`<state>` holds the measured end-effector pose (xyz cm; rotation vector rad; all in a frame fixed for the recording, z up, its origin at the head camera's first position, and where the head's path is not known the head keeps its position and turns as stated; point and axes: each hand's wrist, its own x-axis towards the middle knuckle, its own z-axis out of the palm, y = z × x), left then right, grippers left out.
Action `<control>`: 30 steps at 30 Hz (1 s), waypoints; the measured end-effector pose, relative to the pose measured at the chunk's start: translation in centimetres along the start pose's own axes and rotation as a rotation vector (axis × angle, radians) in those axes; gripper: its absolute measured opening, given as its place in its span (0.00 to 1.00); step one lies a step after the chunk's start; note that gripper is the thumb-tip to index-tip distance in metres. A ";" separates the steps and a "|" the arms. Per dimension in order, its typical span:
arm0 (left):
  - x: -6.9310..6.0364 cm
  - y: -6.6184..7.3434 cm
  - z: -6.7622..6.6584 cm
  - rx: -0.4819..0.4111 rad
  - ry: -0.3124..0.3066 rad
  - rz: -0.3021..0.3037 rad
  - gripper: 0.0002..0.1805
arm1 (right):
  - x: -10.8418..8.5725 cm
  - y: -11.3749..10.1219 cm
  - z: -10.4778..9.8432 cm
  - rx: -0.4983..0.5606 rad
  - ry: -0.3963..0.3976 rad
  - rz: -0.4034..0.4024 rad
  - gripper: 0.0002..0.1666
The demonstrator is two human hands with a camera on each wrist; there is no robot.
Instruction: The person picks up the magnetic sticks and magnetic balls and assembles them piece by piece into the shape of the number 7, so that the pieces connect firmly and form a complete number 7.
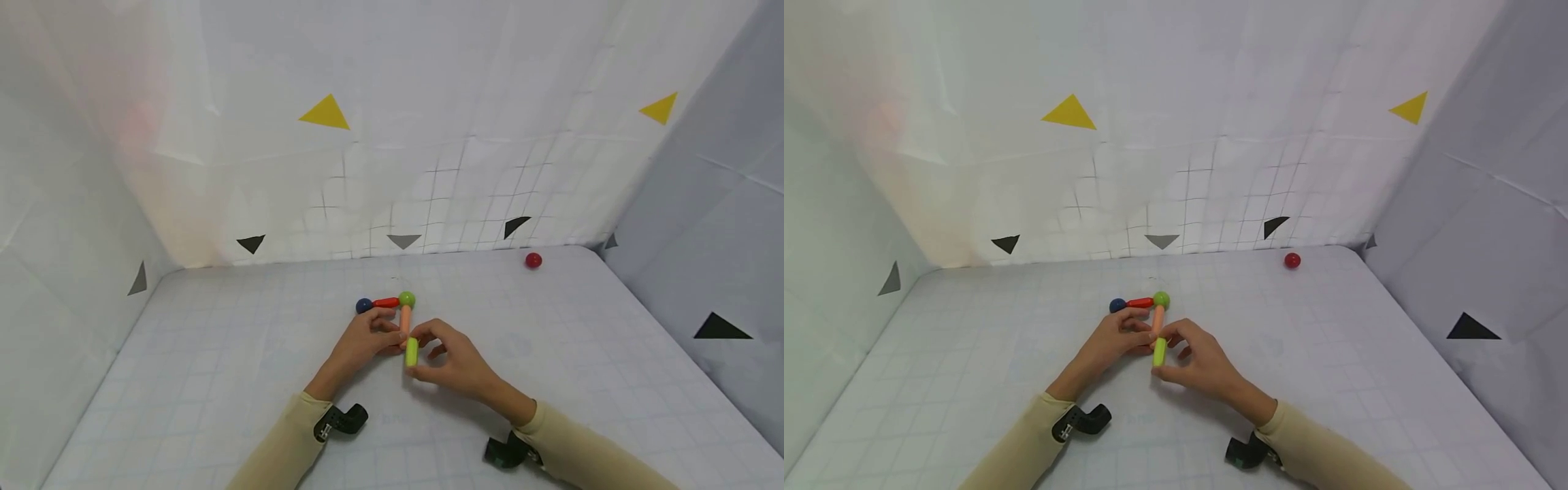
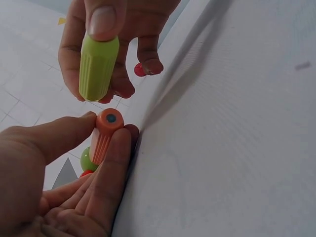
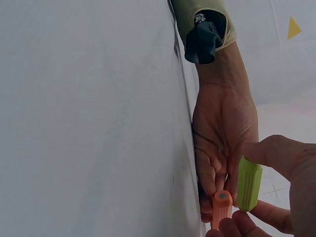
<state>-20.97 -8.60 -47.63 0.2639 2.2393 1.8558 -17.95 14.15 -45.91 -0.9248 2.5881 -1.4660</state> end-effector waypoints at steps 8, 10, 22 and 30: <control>0.1 0.0 0.2 -0.080 -0.015 -0.028 0.30 | -0.2 0.1 0.4 -0.010 -0.024 -0.004 0.31; 0.0 0.1 0.2 -0.110 -0.022 -0.030 0.30 | -0.3 0.2 0.5 -0.012 -0.027 -0.005 0.31; -0.1 0.3 -0.2 0.007 -0.011 -0.009 0.29 | -0.2 0.5 1.1 -0.001 -0.025 -0.043 0.33; 0.0 0.1 -0.2 0.042 -0.011 -0.006 0.29 | -0.2 0.4 1.3 -0.018 -0.018 -0.025 0.34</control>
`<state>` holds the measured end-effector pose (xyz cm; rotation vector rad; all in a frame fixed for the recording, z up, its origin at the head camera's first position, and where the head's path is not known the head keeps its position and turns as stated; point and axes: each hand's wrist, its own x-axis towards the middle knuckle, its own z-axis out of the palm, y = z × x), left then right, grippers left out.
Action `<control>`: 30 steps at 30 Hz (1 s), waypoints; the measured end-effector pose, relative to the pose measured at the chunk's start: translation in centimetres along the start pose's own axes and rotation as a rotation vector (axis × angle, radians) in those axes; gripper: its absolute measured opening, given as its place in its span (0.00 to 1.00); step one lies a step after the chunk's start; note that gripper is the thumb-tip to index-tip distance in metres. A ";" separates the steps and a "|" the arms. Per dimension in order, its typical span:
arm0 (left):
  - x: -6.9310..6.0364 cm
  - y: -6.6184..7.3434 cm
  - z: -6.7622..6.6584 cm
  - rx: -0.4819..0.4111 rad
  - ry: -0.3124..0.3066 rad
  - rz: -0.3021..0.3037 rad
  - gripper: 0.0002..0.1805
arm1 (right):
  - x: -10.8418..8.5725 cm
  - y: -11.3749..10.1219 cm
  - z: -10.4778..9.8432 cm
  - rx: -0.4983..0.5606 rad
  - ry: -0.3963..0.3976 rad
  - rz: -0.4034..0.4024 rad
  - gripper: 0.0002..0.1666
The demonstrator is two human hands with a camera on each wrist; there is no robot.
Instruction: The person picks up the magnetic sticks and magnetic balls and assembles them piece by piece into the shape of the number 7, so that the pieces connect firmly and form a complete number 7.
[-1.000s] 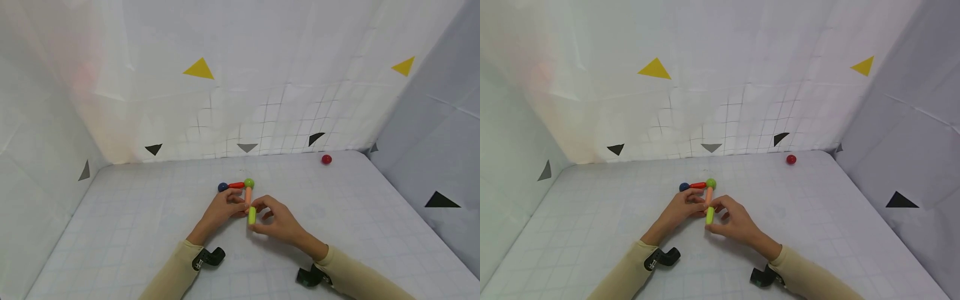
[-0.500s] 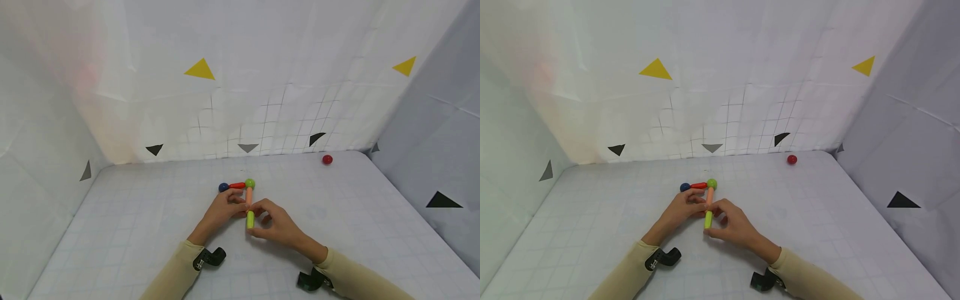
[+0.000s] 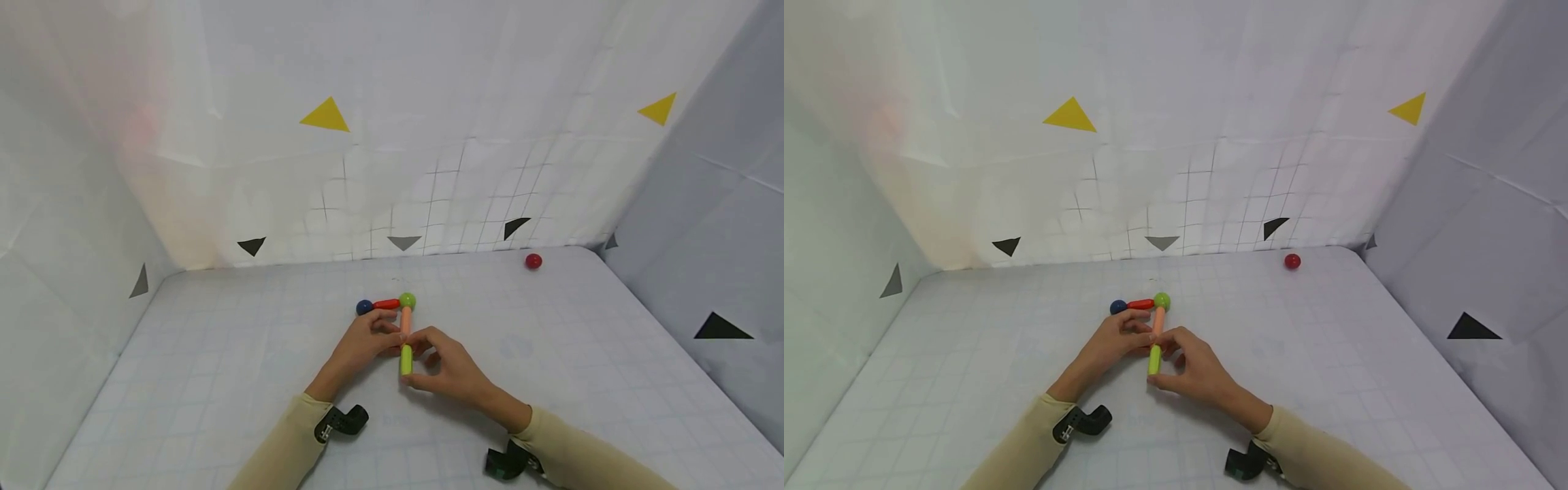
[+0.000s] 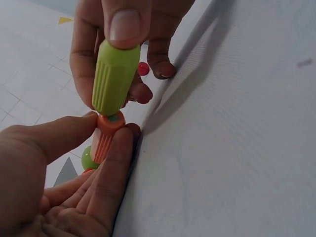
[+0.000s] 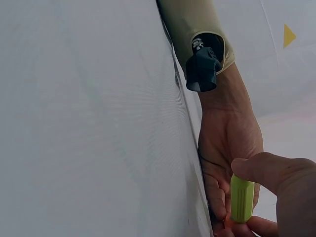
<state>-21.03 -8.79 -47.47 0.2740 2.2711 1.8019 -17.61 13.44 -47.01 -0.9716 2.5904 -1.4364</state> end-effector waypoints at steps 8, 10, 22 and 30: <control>-0.1 0.0 0.0 0.034 0.012 0.007 0.29 | -0.2 0.0 0.2 0.011 0.007 -0.035 0.31; -0.1 0.0 0.0 0.033 0.010 0.010 0.28 | -0.2 0.0 0.2 0.010 0.010 -0.047 0.31; 0.0 -0.1 0.1 0.050 0.016 0.020 0.28 | -0.2 0.2 0.4 -0.029 -0.003 -0.048 0.31; 0.0 0.0 0.2 -0.021 0.014 0.021 0.28 | -0.2 0.2 0.4 -0.025 0.008 -0.021 0.33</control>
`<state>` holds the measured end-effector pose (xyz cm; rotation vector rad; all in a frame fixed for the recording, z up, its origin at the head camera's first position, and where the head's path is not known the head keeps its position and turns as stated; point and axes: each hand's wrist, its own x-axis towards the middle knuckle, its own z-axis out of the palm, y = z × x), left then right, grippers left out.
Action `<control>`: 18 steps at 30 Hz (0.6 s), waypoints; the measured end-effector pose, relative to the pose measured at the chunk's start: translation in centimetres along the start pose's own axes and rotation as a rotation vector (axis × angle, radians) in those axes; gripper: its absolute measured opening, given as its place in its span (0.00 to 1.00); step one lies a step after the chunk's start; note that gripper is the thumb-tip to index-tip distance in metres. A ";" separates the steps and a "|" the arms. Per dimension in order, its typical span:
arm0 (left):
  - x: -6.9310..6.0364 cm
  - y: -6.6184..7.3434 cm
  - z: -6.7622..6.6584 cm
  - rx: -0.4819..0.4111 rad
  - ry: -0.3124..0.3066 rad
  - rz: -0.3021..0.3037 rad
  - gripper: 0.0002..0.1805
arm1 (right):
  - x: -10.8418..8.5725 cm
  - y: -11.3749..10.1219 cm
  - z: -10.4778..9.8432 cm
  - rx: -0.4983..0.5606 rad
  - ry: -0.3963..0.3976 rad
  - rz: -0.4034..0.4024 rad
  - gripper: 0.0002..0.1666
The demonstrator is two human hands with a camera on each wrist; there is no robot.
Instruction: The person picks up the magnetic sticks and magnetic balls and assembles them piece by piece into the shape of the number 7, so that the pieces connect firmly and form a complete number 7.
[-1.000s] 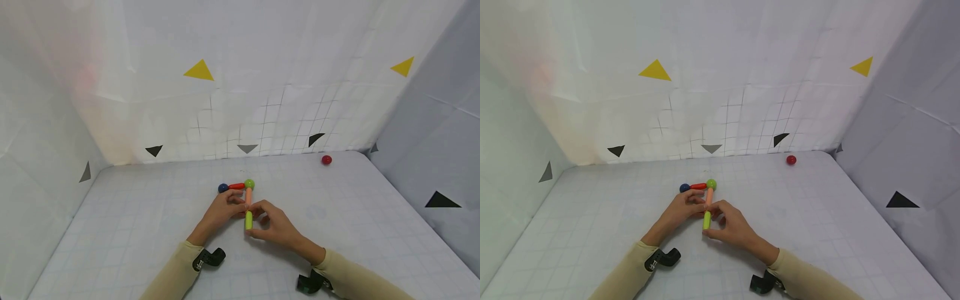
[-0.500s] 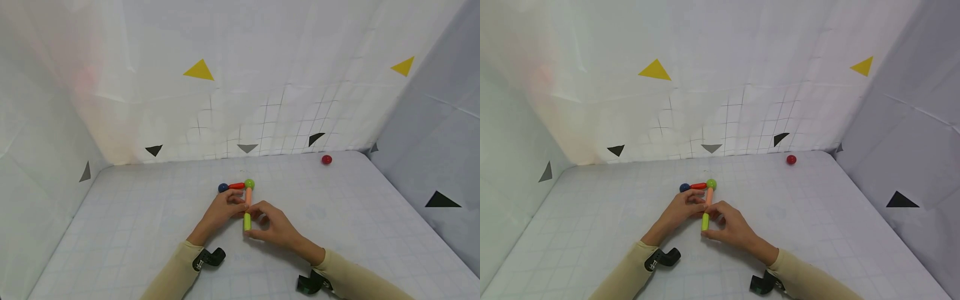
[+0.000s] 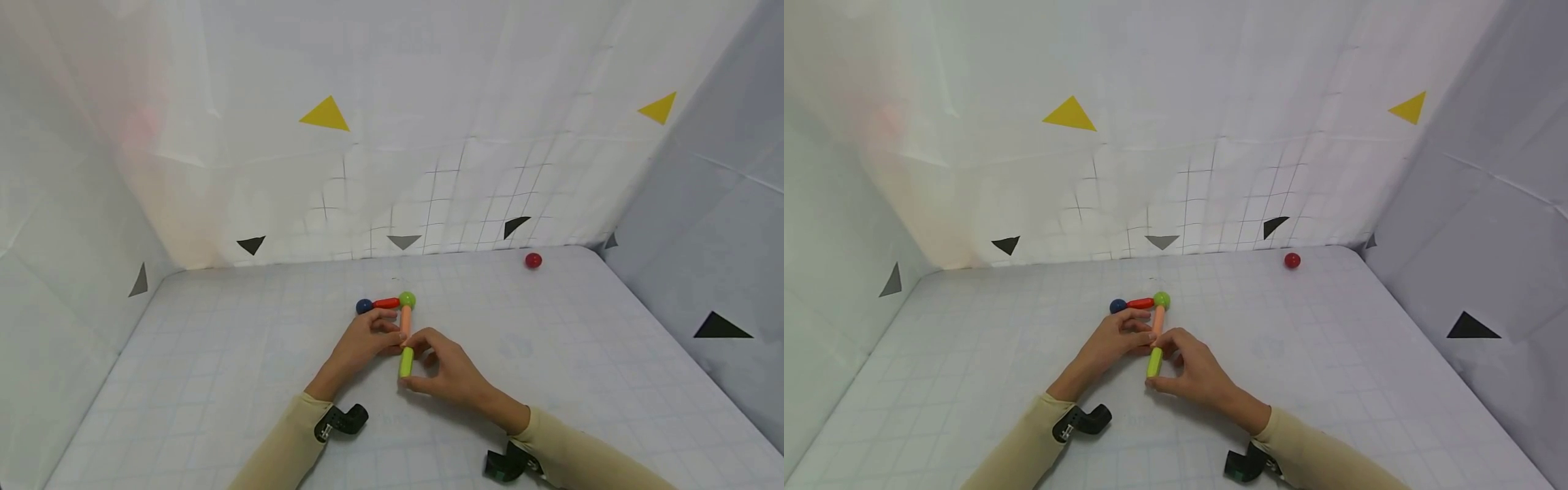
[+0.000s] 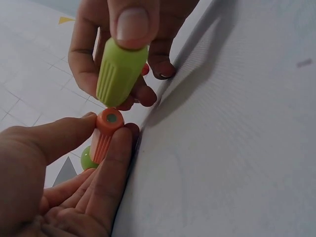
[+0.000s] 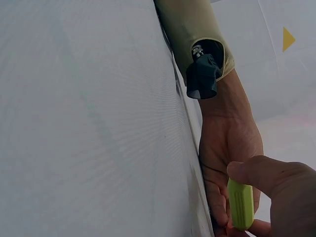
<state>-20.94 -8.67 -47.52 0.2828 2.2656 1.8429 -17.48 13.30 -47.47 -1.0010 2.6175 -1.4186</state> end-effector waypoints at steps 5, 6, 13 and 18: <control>0.0 0.0 0.0 -0.014 0.002 -0.006 0.28 | 0.1 -0.1 0.0 0.013 0.002 0.024 0.34; 0.0 0.0 0.0 -0.002 0.006 -0.005 0.28 | 0.1 -0.1 -0.1 0.016 0.004 0.021 0.34; 0.1 0.1 -0.1 0.053 0.008 0.006 0.26 | 0.0 -0.1 0.0 0.006 0.031 -0.016 0.28; 0.0 0.0 0.0 -0.003 -0.003 0.012 0.27 | 0.0 -0.3 0.0 0.009 0.057 -0.026 0.21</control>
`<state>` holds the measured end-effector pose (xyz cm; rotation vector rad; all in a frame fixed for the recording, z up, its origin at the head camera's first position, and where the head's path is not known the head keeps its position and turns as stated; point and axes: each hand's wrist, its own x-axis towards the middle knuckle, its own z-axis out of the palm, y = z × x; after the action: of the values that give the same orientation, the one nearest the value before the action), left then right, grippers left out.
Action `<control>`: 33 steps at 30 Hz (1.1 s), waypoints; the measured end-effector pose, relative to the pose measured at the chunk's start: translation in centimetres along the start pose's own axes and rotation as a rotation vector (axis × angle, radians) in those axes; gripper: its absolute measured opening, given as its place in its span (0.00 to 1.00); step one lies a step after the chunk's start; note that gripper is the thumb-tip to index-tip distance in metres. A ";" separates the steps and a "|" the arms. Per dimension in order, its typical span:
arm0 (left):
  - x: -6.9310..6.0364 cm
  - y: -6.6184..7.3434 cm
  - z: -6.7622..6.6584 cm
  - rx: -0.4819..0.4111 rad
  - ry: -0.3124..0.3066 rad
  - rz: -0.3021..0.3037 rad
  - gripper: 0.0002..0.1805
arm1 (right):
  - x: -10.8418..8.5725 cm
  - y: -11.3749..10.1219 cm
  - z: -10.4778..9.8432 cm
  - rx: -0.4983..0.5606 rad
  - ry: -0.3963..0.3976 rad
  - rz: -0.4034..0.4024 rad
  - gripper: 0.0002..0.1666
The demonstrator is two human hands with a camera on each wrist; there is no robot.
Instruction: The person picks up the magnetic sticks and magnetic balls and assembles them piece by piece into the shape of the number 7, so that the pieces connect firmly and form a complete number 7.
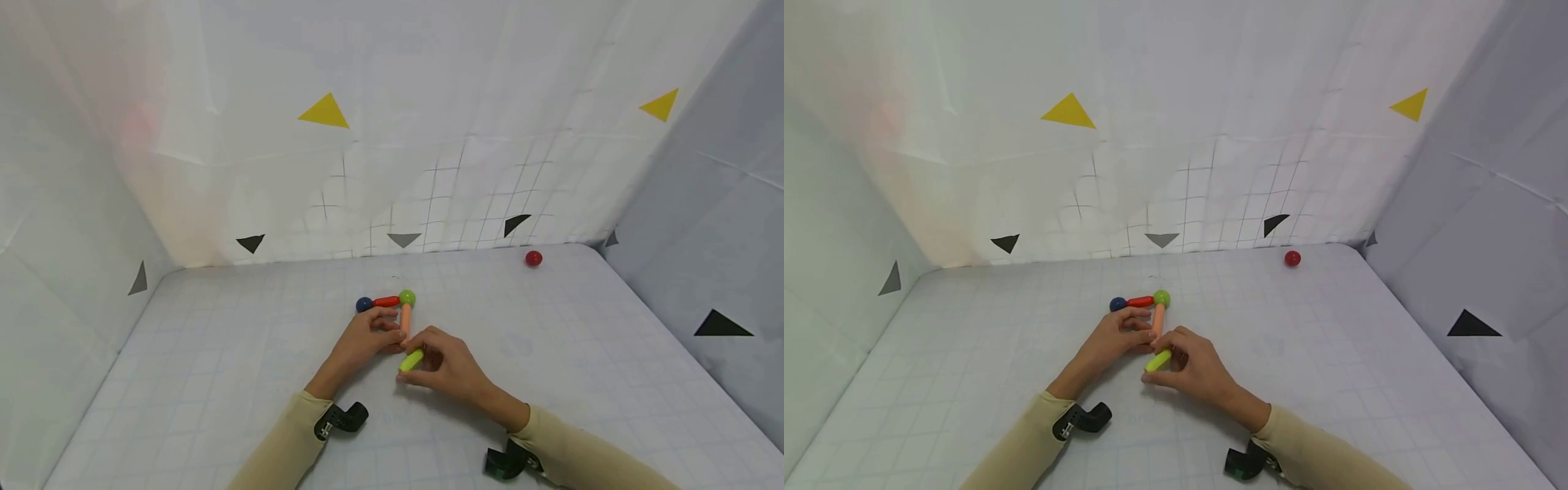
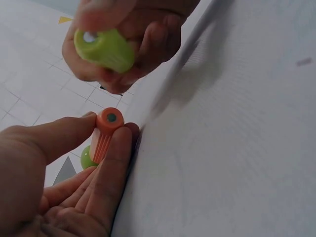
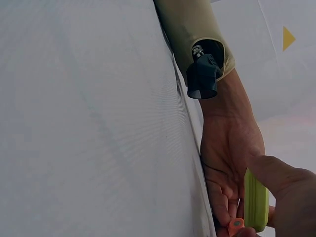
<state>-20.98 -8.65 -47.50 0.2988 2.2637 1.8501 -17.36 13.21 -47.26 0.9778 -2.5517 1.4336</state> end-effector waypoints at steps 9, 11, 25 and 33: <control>0.0 0.0 -0.1 0.022 0.017 -0.009 0.27 | 0.0 -0.4 0.0 0.076 0.050 0.057 0.04; 0.0 -0.1 -0.1 0.032 0.016 -0.012 0.27 | 0.0 -0.2 0.0 0.078 0.057 0.054 0.04; 0.2 -0.1 0.0 -0.010 0.011 -0.015 0.27 | 0.0 0.1 -0.2 0.099 -0.015 0.073 0.21; 0.0 0.0 0.0 -0.027 0.009 -0.028 0.27 | 0.0 -0.3 -0.1 0.219 -0.068 0.253 0.21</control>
<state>-20.97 -8.62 -47.56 0.2530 2.2351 1.8700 -17.22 13.19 -47.01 0.7589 -2.6906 1.8066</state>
